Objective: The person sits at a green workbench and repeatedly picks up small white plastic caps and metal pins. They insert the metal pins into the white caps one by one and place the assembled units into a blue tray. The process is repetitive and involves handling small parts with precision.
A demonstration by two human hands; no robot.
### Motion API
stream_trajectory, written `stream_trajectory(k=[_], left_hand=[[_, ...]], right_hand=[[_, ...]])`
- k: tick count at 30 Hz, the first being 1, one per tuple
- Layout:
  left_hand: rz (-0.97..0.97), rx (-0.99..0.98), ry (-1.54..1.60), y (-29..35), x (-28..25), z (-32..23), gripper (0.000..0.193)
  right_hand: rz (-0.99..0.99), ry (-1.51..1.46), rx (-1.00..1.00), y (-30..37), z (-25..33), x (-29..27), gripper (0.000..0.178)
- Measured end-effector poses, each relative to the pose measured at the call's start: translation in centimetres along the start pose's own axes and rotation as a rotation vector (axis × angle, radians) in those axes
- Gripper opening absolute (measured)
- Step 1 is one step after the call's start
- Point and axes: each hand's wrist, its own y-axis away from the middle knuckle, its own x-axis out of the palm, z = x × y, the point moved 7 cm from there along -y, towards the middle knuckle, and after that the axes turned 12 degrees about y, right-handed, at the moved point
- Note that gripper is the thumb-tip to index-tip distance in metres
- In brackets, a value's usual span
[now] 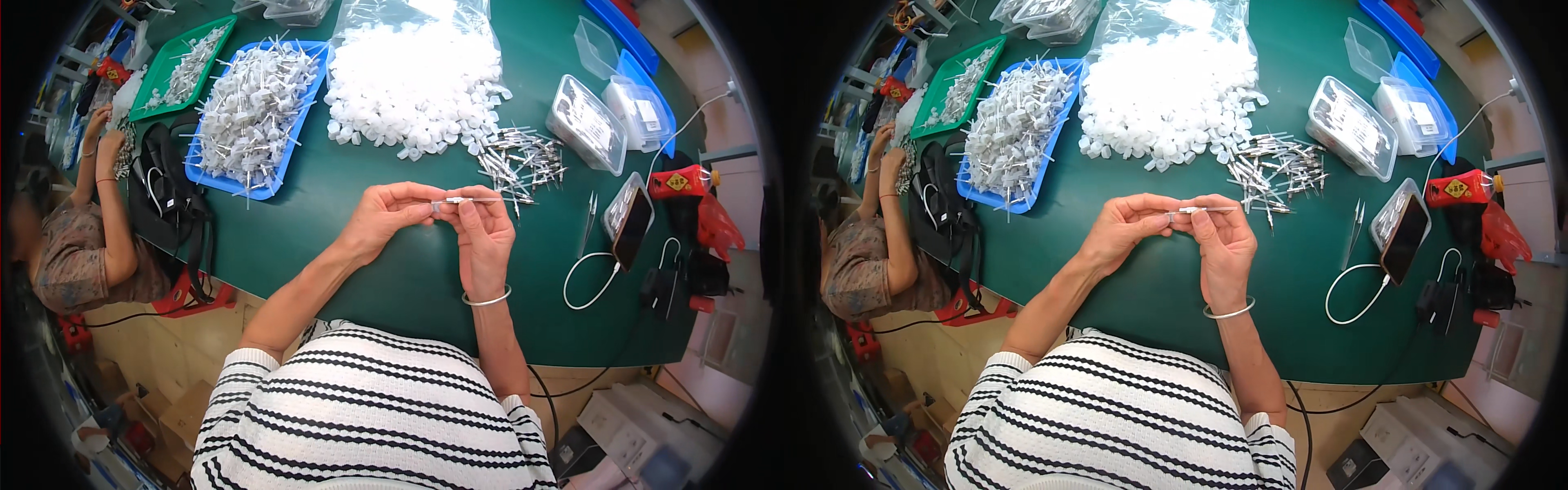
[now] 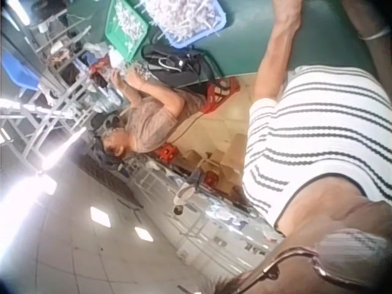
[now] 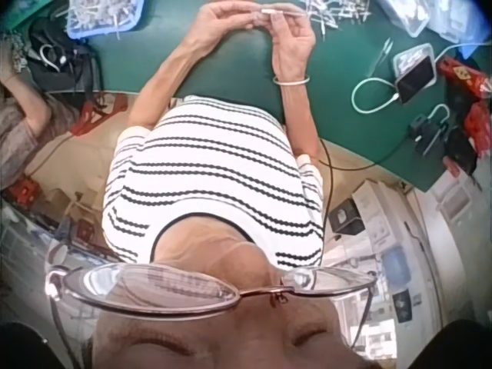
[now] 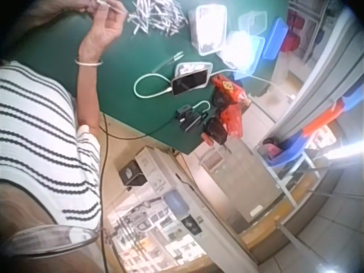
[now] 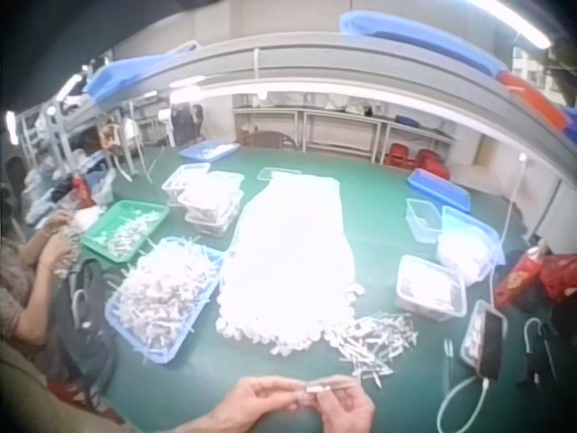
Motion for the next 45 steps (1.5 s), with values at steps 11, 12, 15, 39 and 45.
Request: stream_trajectory(k=[11, 12, 15, 39, 45], left_hand=[[-0.049, 0.013, 0.014, 0.2, 0.1, -0.9, 0.019], [-0.040, 0.012, 0.007, 0.2, 0.1, -0.9, 0.018], [-0.018, 0.002, -0.007, 0.2, 0.0, -0.6, 0.015], [-0.076, -0.067, 0.175, 0.7, 0.2, 0.3, 0.011], [-0.080, -0.066, 0.210, 0.7, 0.1, 0.4, 0.010]], right_hand=[[-0.012, 0.020, -0.021, 0.2, 0.4, 0.1, 0.015], [-0.017, 0.034, -0.039, 0.1, 0.5, 0.0, 0.015], [-0.043, 0.066, -0.075, 0.2, 0.6, -0.4, 0.013], [-0.118, 0.321, -0.299, 1.6, 0.5, 0.6, 0.017], [-0.134, 0.338, -0.324, 1.6, 0.4, 0.6, 0.017]])
